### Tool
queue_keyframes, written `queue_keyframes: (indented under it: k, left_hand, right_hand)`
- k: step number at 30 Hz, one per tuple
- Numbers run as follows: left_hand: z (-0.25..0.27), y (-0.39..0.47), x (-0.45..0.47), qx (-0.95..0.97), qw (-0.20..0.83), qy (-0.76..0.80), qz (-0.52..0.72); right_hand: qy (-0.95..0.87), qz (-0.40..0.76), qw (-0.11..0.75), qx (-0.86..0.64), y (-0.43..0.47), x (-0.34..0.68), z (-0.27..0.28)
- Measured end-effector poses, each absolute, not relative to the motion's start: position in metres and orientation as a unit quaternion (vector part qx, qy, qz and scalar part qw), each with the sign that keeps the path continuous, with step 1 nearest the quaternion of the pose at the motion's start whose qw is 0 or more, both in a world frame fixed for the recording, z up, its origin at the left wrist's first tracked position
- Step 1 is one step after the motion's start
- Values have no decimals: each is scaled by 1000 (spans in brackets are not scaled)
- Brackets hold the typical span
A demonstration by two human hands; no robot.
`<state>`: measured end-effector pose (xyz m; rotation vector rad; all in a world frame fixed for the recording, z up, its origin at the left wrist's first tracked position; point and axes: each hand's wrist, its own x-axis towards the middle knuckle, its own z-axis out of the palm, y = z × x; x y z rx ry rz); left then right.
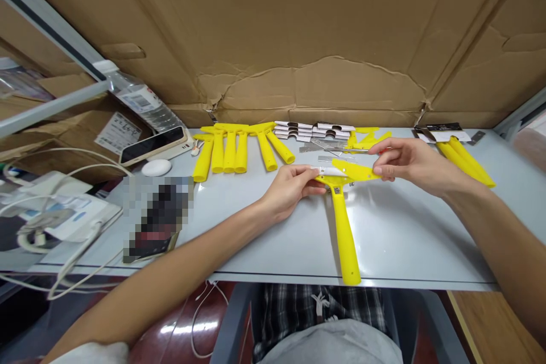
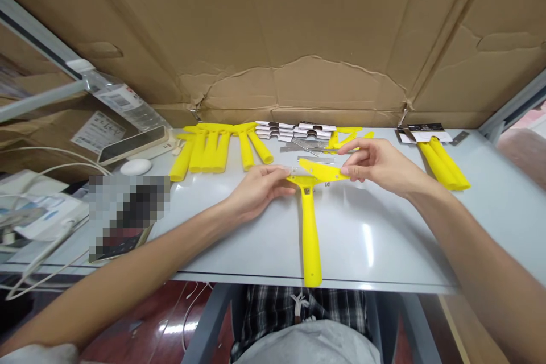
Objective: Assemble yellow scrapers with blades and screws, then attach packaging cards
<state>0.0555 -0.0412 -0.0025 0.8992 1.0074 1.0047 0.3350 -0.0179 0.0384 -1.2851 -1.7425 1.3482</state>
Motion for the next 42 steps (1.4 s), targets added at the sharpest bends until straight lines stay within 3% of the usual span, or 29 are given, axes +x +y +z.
queue_keyframes:
  k: [13,30,37,42]
  left_hand:
    - [1,-44,57,412,694,411,424]
    - [-2,-44,52,440,723,329,419]
    - [-4,-44,53,437,715,341,426]
    - [-3,-45,56,412,710,364,439]
  right_hand:
    - [-725,384,336,-463,-26,313,23]
    - [-743,336,341,-467,-26,310,19]
    - [-814,229,309,-435,-32,309,25]
    - [-825,184,332,-420,-33,307,23]
